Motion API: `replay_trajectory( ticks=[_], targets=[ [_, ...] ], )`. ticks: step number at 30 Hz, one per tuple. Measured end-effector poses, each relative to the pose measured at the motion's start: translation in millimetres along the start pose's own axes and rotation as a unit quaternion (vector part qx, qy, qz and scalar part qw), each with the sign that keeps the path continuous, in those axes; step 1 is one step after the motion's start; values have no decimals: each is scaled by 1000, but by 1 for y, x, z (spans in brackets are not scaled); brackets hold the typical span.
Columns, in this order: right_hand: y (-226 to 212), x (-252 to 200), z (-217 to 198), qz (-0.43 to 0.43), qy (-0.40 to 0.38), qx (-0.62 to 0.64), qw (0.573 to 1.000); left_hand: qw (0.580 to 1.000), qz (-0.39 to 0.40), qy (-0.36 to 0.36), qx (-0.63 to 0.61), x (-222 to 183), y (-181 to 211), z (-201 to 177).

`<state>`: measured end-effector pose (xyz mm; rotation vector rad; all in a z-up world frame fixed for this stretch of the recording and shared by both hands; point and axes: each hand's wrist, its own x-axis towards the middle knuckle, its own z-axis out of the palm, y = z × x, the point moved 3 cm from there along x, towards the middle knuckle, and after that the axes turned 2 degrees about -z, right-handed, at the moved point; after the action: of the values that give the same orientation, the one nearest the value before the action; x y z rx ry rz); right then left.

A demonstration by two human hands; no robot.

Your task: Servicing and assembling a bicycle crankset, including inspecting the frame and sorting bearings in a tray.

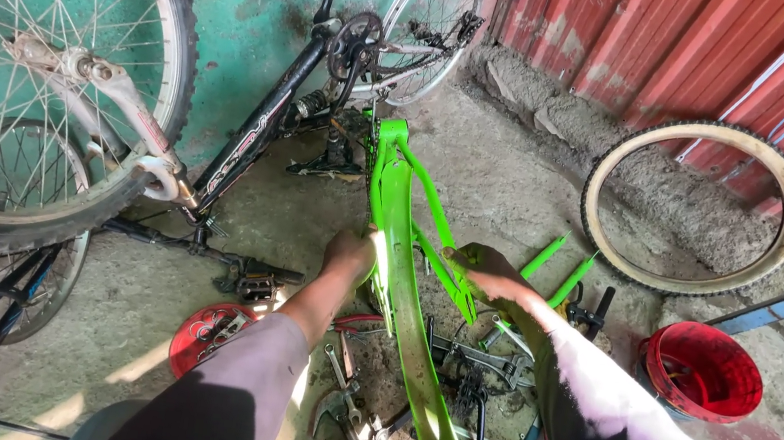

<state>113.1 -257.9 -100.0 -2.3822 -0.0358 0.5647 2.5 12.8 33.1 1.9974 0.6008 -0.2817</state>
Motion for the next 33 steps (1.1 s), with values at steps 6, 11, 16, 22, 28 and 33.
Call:
replay_trajectory(
  ticks=[6,11,16,22,28,33],
  targets=[
    [-51,-62,-11,-116,85,55,988,999,32,-2,-38,1,-3,9],
    [-123,-154,2,-82,80,165,980,979,172,16,109,16,5,30],
    [-102,-146,55,-61,126,129,982,981,75,-1,181,-28,26,-12],
    [-186,-226,38,-175,35,122,976,964,42,54,258,8,10,-20],
    [-181,-213,43,-187,68,64,978,988,105,4,111,26,-1,-24],
    [-119,-142,24,-58,73,24,995,963,170,-82,190,45,-3,10]
  ],
)
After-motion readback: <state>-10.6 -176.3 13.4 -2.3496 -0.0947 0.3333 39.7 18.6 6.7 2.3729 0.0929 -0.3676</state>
